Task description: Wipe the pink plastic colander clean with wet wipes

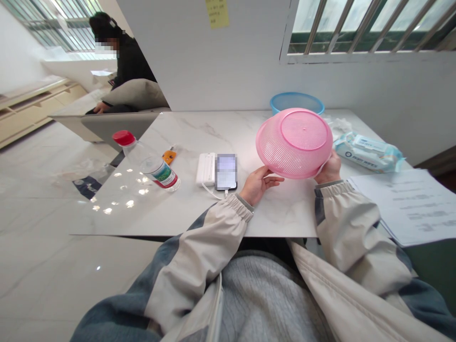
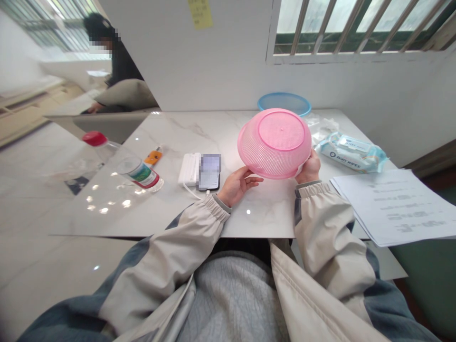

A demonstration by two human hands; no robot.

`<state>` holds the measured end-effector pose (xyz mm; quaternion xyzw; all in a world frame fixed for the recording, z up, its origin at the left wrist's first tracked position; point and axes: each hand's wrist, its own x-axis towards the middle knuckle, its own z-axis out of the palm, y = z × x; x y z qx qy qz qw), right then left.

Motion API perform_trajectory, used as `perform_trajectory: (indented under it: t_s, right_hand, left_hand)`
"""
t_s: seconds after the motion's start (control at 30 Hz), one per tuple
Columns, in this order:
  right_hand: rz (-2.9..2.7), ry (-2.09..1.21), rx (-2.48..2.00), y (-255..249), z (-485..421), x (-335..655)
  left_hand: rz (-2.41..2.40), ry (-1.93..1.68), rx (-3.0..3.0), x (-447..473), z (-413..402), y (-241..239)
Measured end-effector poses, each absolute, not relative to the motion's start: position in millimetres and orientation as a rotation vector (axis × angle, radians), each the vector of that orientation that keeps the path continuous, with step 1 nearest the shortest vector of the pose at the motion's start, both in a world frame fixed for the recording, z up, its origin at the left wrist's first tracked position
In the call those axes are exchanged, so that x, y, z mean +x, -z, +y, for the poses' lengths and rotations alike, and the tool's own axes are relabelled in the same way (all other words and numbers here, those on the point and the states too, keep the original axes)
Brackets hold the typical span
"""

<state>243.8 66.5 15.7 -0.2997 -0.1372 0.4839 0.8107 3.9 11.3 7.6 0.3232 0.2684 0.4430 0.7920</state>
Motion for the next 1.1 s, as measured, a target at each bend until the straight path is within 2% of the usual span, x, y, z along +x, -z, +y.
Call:
perform_trajectory:
  t_s: [0.33, 1.1]
  right_hand:
    - [-0.297, -1.055, -0.637, -16, 67, 245]
    - [-0.383, -0.988, -0.663, -11, 68, 249]
  left_hand:
    - [0.602, -1.14, 0.586, 0, 20, -6]
    - [0.493, -0.889, 0.702, 0, 11, -8]
